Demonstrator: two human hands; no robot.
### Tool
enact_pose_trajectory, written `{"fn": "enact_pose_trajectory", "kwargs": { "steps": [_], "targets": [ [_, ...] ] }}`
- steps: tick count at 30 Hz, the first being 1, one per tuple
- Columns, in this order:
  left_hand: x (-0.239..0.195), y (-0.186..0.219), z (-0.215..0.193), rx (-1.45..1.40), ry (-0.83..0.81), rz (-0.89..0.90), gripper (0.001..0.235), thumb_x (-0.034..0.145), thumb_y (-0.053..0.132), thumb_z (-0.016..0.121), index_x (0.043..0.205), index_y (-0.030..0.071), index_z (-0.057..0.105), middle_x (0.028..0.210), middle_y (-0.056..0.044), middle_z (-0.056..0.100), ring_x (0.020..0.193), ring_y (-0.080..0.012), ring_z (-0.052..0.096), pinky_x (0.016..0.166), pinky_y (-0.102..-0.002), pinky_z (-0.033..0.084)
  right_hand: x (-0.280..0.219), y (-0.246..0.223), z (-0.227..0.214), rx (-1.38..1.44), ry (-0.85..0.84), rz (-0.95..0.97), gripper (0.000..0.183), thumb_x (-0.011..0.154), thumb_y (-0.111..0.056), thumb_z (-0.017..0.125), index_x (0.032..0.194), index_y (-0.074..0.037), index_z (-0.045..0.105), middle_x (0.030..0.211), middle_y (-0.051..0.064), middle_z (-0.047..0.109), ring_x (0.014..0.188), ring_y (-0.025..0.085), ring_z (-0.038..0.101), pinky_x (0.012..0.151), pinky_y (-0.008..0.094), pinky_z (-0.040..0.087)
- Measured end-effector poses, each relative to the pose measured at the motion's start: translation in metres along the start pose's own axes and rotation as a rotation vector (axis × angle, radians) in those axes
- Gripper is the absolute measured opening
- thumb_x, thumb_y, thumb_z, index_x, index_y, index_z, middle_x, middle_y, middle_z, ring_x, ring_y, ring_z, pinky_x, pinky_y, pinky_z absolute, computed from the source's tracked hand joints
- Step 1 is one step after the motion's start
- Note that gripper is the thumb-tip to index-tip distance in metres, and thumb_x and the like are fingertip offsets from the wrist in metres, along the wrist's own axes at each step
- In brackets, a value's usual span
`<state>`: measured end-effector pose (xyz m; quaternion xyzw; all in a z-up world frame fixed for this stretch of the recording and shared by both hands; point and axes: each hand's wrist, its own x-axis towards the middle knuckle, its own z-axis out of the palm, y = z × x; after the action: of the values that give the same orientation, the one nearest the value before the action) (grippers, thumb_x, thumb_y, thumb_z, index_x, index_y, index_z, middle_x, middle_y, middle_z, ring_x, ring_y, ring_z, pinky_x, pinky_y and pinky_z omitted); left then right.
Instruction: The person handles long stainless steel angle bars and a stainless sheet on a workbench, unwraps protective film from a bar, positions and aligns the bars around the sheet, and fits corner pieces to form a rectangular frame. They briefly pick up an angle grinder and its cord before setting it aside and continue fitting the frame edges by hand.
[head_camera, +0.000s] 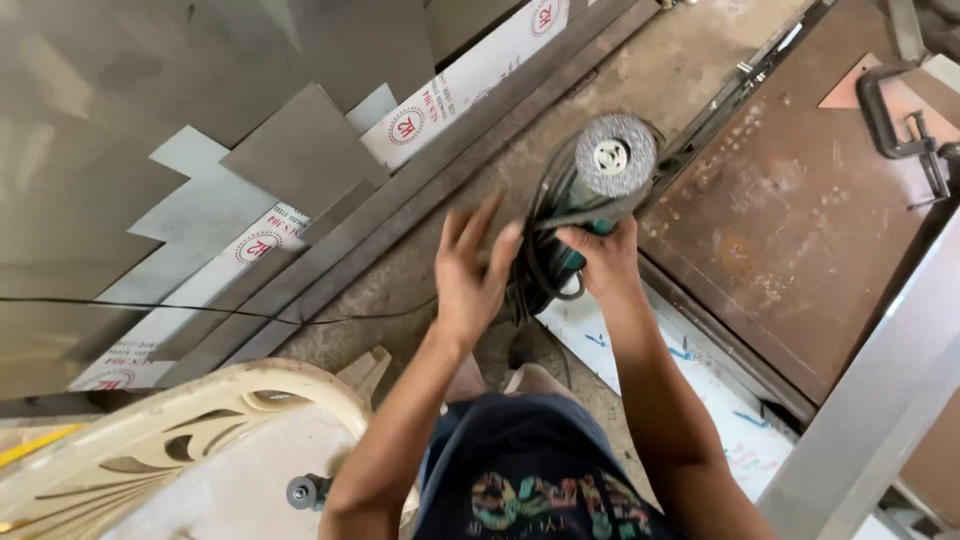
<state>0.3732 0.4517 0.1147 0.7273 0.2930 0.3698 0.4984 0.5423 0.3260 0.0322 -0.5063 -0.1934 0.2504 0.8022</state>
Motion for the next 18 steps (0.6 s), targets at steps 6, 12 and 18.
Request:
{"fn": "enact_pose_trajectory", "kwargs": {
  "steps": [6,12,18],
  "targets": [
    [0.11,-0.004,0.013,-0.035,-0.238,0.366,0.026,0.094,0.005,0.073,0.119,0.004,0.075,0.097,-0.017,0.072,0.088,-0.0337,0.071,0.078,-0.04,0.057,0.049,-0.004,0.048,0.027,0.093,-0.085,0.063,0.078,-0.021,0.094,0.127,0.002,0.063,0.119,0.008,0.071,0.108,0.019,0.068,0.095,0.034,0.055],
    [0.133,-0.015,0.005,-0.098,-0.264,0.464,0.024,0.089,0.003,0.073,0.114,0.005,0.073,0.101,-0.017,0.073,0.093,-0.0345,0.071,0.08,-0.041,0.058,0.074,-0.012,0.073,-0.066,0.296,-0.291,0.052,0.09,-0.02,0.086,0.129,0.002,0.062,0.12,0.009,0.07,0.107,0.022,0.069,0.096,0.036,0.056],
    [0.114,-0.056,0.004,0.061,-0.153,0.543,0.04,0.092,0.011,0.077,0.128,0.002,0.062,0.088,-0.015,0.07,0.068,-0.0301,0.065,0.059,-0.04,0.053,0.092,-0.053,0.112,-0.009,0.378,-0.466,0.041,0.1,-0.019,0.076,0.132,0.001,0.059,0.119,0.01,0.069,0.107,0.025,0.069,0.095,0.041,0.058]
  ]
}}
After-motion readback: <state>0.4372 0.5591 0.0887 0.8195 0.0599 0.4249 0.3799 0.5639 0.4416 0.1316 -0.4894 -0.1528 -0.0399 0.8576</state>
